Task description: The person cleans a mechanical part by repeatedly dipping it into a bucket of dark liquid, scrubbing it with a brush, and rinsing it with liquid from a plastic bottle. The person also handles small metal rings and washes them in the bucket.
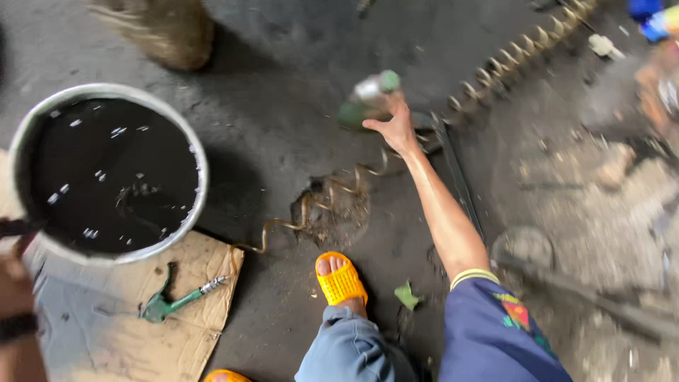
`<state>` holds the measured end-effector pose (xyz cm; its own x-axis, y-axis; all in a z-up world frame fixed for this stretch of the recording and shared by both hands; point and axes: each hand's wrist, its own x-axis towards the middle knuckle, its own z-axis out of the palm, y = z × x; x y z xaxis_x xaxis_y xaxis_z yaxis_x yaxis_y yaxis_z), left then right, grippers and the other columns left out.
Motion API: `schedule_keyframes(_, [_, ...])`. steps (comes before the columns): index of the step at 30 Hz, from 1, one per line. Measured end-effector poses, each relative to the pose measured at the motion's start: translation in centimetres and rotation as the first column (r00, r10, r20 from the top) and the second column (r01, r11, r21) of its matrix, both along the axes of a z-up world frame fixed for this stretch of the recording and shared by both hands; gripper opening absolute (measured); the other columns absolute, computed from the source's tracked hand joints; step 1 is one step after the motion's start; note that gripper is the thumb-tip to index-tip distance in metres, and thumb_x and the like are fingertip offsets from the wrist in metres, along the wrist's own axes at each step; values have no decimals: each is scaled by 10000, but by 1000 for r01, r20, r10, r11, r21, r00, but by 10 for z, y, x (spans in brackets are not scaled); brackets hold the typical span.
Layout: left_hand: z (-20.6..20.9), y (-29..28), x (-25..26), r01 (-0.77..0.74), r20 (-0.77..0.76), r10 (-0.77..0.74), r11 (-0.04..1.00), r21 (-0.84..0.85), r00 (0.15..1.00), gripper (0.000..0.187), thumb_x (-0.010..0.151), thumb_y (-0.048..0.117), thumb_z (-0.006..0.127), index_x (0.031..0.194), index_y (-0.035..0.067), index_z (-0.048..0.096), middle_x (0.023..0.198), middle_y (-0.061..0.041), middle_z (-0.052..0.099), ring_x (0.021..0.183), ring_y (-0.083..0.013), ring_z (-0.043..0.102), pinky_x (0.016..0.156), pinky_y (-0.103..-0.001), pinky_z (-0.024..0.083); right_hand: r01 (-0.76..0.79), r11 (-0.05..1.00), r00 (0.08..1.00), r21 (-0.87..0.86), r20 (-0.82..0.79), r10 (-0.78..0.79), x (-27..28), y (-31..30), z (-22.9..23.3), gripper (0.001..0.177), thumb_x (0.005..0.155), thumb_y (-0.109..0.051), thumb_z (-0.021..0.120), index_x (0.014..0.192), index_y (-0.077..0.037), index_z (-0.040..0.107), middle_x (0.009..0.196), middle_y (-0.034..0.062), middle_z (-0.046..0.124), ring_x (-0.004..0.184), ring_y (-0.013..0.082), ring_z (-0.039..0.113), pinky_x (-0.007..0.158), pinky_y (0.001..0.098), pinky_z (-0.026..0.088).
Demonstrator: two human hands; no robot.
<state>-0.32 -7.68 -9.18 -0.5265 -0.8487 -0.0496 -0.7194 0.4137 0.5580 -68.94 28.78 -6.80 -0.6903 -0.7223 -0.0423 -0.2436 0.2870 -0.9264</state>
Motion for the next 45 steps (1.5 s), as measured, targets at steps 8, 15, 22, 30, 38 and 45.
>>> schedule_keyframes(8, [80,65,-183,-501,-694,631,750,432,347,653,725,251,858,1050,64,323,963,-183,343,890,-313,363,790,-403,293,-121,990,911,-68,-404,84,62,-67,35,473,671,-209,940,1027,-103,648,930,40,661,831,215,651,744,315,506])
schedule_keyframes(15, [52,98,-237,-389,-353,359,921,-13,864,1223,512,267,904,1450,-43,182,1349,-250,282,1271,-415,349,1129,-382,348,-472,718,100,512,-778,621,174,-137,167,516,721,-87,728,1202,-65,542,975,100,669,806,313,675,571,455,552])
schedule_keyframes(22, [44,98,-255,-268,-307,237,961,-64,922,1306,512,324,938,1459,-56,122,1338,-238,305,1215,-410,365,1101,-481,378,-128,674,-325,728,-673,665,201,-180,212,432,840,-47,631,1268,-79,582,857,153,687,702,324,692,593,426,580])
schedule_keyframes(30, [40,100,-257,-244,-286,226,969,-28,931,1275,524,337,853,1474,-45,93,1370,-243,301,1252,-423,347,1100,-484,351,-42,548,-403,836,-516,756,206,-190,246,283,948,-106,545,1228,-121,582,827,102,712,688,269,719,559,382,595])
schedule_keyframes(38, [48,102,-249,-232,-315,209,972,-37,926,1271,527,329,865,1473,-42,102,1377,-241,287,1247,-420,349,1101,-482,361,-98,543,-302,834,-544,783,204,-185,238,270,894,-120,606,1164,-102,592,786,99,698,615,262,706,507,409,587])
schedule_keyframes(45, [63,92,-245,-260,-400,206,962,-85,893,1217,509,292,839,1443,-69,147,1311,-240,314,1149,-385,386,1037,-430,423,-466,732,606,497,-424,673,212,-144,160,533,640,-252,697,1159,-142,652,976,81,714,828,300,669,654,417,475])
